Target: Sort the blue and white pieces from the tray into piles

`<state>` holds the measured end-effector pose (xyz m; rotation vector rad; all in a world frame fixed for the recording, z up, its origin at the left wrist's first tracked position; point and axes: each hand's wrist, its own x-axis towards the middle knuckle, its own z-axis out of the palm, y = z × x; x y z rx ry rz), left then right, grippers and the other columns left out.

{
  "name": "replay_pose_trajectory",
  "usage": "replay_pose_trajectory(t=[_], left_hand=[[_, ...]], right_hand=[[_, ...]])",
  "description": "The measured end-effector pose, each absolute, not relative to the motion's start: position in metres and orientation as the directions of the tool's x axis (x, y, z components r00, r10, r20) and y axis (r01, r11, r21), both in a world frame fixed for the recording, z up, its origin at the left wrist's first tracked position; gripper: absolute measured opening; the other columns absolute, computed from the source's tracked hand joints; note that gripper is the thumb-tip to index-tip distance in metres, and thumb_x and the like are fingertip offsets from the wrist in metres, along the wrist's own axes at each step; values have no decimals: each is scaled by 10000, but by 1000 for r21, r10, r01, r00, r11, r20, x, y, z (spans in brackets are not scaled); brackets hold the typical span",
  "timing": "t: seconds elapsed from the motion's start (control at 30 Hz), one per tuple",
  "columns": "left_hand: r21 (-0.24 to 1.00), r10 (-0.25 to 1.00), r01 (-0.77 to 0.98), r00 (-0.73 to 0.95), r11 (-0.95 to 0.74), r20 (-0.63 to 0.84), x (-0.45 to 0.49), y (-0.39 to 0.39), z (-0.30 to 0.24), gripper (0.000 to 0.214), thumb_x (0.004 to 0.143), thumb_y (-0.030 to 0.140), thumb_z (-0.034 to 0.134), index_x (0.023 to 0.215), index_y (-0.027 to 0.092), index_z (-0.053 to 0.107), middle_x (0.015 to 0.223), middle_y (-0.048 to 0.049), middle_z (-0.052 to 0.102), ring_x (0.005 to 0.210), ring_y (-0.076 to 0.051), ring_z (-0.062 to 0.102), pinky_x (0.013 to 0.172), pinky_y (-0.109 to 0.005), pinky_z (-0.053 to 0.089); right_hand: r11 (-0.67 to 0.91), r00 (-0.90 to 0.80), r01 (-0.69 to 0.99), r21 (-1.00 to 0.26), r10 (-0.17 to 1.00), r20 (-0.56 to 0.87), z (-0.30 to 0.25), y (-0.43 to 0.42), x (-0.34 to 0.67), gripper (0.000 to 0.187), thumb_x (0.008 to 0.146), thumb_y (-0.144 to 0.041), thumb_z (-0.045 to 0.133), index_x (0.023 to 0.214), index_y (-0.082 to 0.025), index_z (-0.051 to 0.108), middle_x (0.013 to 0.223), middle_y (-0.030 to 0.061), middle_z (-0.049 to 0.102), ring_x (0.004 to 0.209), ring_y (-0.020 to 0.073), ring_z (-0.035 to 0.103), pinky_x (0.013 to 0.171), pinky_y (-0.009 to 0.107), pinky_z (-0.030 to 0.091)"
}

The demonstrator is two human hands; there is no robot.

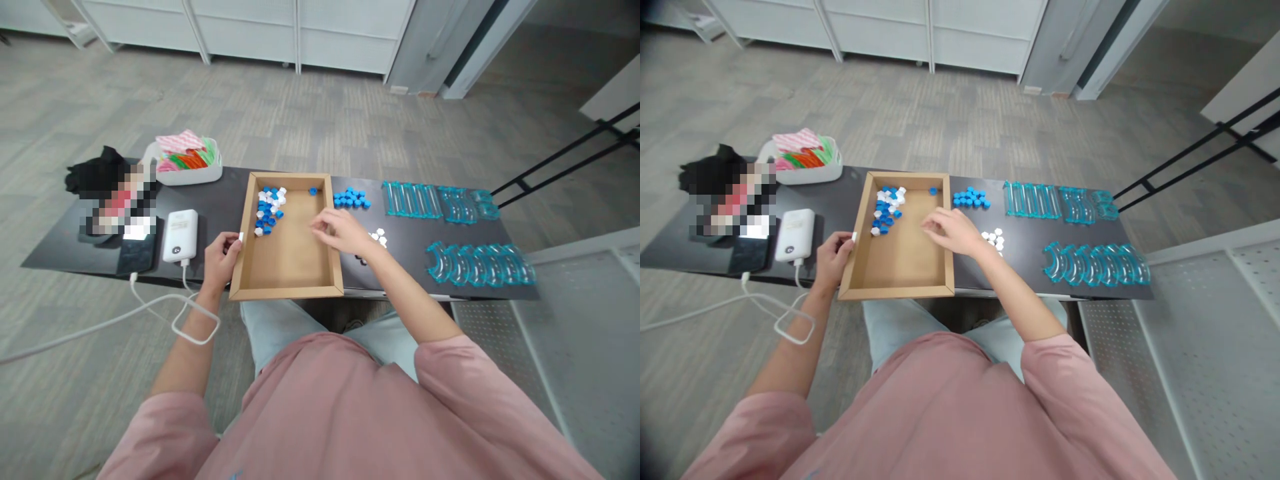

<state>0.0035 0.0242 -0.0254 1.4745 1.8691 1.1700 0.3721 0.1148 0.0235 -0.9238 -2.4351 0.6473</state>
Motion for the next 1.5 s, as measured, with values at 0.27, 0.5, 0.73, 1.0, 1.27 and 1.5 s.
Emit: replay_pose_trajectory(t=[0.27,0.5,0.73,1.0,1.27,1.5], left_hand=[[852,949,518,-299,71,103,8,24,-22,371,826,628,658,990,298,705,804,-47,730,725,-249,608,695,-397,538],[862,953,505,-277,40,119,6,24,-23,364,828,628,700,975,296,710,817,-60,755,726,-257,630,717,-413,551],[865,949,498,-295,54,110,6,24,-25,356,824,616,710,965,290,722,830,-66,766,744,-263,649,723,-418,563],[852,948,520,-294,56,118,2,24,-32,349,873,569,675,1004,247,709,840,-46,717,753,-230,627,713,-367,524],[839,934,538,-333,76,128,7,24,-24,367,832,529,651,978,197,706,824,-36,698,773,-196,598,724,-319,509],[844,935,530,-334,84,116,9,25,-22,350,824,528,648,976,217,697,816,-29,693,784,-204,589,736,-328,507]], right_hand=[[783,-804,589,-201,593,-48,30,143,216,242,1133,-241,676,1319,-161,808,1403,166,780,1221,308,740,967,394,538],[857,-876,481,-185,478,-63,24,114,206,162,1089,-204,712,1221,-153,791,1326,170,784,1190,312,726,987,424,515],[761,-813,456,-462,567,133,43,93,312,186,1097,-315,728,1263,-246,777,1299,100,784,1155,284,729,987,396,521],[317,-305,852,-417,947,98,26,58,522,202,1021,-355,760,1194,-258,797,1159,102,822,898,282,727,860,417,565],[139,-130,880,-454,990,51,-15,28,564,269,974,-391,753,1210,-277,813,1106,107,854,794,283,738,797,447,600],[121,-54,765,-633,991,124,-4,33,554,403,970,-435,725,1321,-252,803,1080,104,865,817,282,758,858,482,646]])
